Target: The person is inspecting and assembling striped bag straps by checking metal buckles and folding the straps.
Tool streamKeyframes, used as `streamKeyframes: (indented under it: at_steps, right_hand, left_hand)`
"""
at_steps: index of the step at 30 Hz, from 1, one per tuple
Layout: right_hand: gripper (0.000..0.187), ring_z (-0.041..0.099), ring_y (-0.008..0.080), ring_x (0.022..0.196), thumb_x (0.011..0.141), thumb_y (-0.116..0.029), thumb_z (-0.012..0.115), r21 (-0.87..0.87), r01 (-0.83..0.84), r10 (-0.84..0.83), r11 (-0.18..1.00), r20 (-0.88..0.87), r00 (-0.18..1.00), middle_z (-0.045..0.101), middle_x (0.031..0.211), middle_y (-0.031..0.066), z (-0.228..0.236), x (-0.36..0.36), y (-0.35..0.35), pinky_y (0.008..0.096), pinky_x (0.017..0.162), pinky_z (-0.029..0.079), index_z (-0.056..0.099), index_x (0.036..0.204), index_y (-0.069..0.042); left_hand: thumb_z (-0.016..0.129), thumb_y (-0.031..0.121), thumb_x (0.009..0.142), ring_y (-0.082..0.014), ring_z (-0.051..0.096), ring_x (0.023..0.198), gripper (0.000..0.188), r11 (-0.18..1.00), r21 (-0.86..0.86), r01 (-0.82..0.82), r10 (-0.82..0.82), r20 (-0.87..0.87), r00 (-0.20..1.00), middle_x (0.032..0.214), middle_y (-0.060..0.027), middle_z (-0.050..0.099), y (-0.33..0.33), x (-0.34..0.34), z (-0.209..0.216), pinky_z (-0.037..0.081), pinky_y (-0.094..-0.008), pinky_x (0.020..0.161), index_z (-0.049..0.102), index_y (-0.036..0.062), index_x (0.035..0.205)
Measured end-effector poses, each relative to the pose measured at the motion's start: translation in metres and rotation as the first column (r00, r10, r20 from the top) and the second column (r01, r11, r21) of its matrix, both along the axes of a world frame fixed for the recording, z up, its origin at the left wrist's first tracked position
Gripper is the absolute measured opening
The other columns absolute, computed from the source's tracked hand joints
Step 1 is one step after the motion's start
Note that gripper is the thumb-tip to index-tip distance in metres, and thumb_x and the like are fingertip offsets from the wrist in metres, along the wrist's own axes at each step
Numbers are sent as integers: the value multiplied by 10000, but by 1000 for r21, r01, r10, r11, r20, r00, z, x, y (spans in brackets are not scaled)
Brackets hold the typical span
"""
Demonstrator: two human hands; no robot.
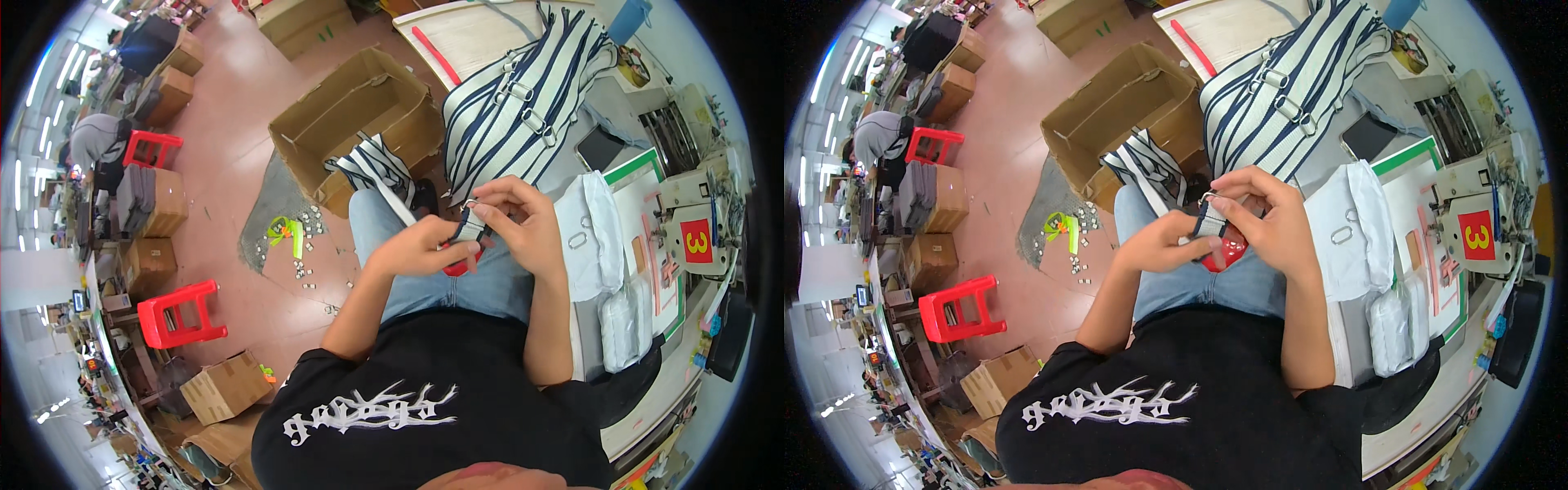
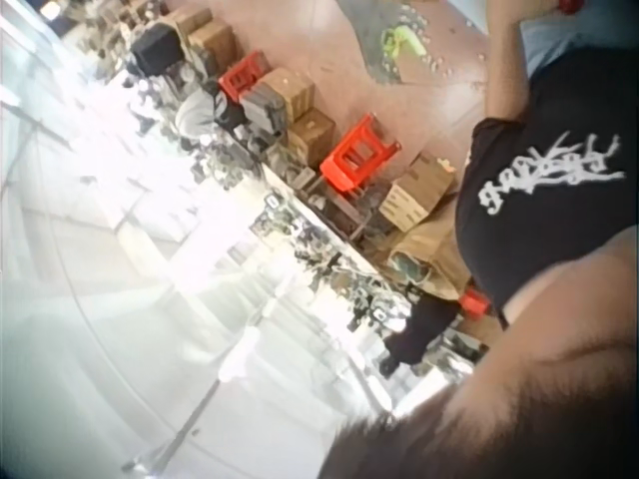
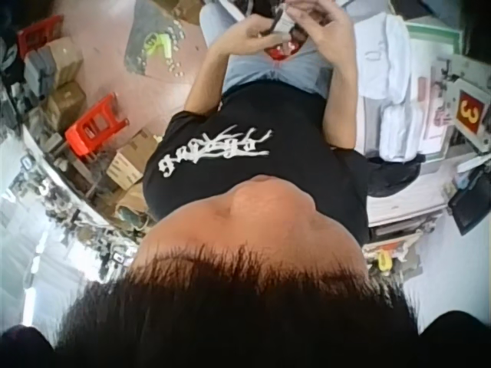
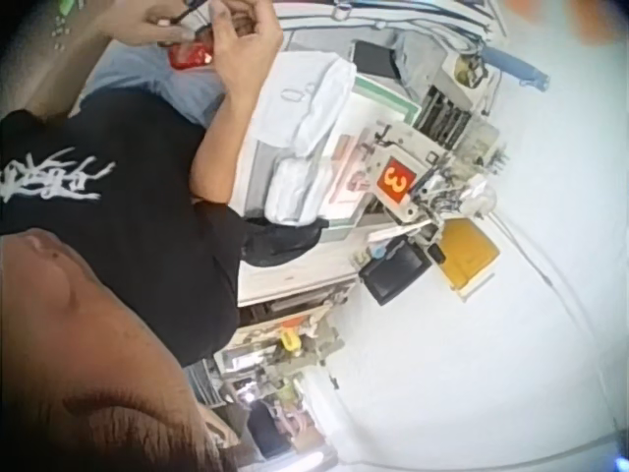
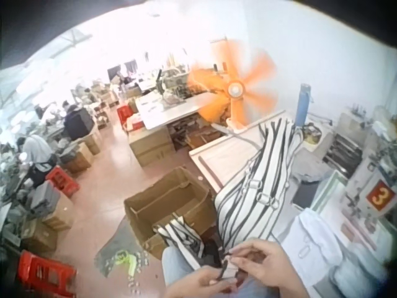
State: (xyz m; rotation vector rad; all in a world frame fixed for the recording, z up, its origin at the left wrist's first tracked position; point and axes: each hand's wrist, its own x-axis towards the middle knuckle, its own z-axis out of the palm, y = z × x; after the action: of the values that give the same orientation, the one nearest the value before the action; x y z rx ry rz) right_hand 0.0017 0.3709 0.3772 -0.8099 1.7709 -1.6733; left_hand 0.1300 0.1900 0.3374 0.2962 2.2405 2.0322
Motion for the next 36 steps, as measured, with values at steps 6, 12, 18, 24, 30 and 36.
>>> streamKeyframes:
  at_steps: [6,12,18,24,30,36]
  right_hand:
    - [517,672,139,879,1153,-415,363,-356,50,156,933,527,835,733,1174,155,-33,11,-22,282,741,553,606,1325,9]
    - [526,526,228,1339,1037,-179,623,-478,-70,198,876,223,954,543,1394,135,-55,55,-48,377,1153,397,444,1466,68]
    - [344,641,243,1095,924,-30,697,-239,47,-123,970,-315,941,624,1190,140,-7,50,-69,354,929,514,612,1254,19]
    - [193,650,181,744,980,-68,679,-328,-43,-30,944,-212,977,720,901,88,10,42,-98,293,713,499,653,1149,23]
    - [202,732,174,825,1078,-143,597,-234,-323,369,917,194,909,730,869,103,12,69,-66,296,782,570,626,1135,48]
    - [277,750,217,735,1069,-188,573,-114,-435,446,893,339,828,731,746,132,30,66,49,319,712,584,669,1078,72]
  left_hand:
    - [479,124,1124,-184,748,909,388,934,261,-243,240,40,970,1001,-123,776,16,7,21,584,-300,817,556,-63,1456]
    - [532,74,1097,-155,734,1039,352,817,105,-567,576,-192,795,1305,-140,734,-3,-9,32,587,-292,882,588,-82,1408]
    - [634,73,1015,-241,779,983,246,676,-327,-660,526,-412,743,1404,-114,690,-26,1,100,589,-319,844,761,14,1218]
    - [557,97,1080,-208,770,971,370,732,-139,-666,560,-434,706,1181,-158,780,-28,-6,146,602,-334,864,609,-45,1418]
    - [501,267,1120,-261,783,837,430,565,270,-780,816,-320,481,1083,-233,775,-138,-55,161,588,-313,641,580,-49,1400]
    - [471,199,1107,-333,776,827,333,237,409,-881,965,5,262,1089,-274,753,-294,-61,65,630,-412,705,523,-49,1323]
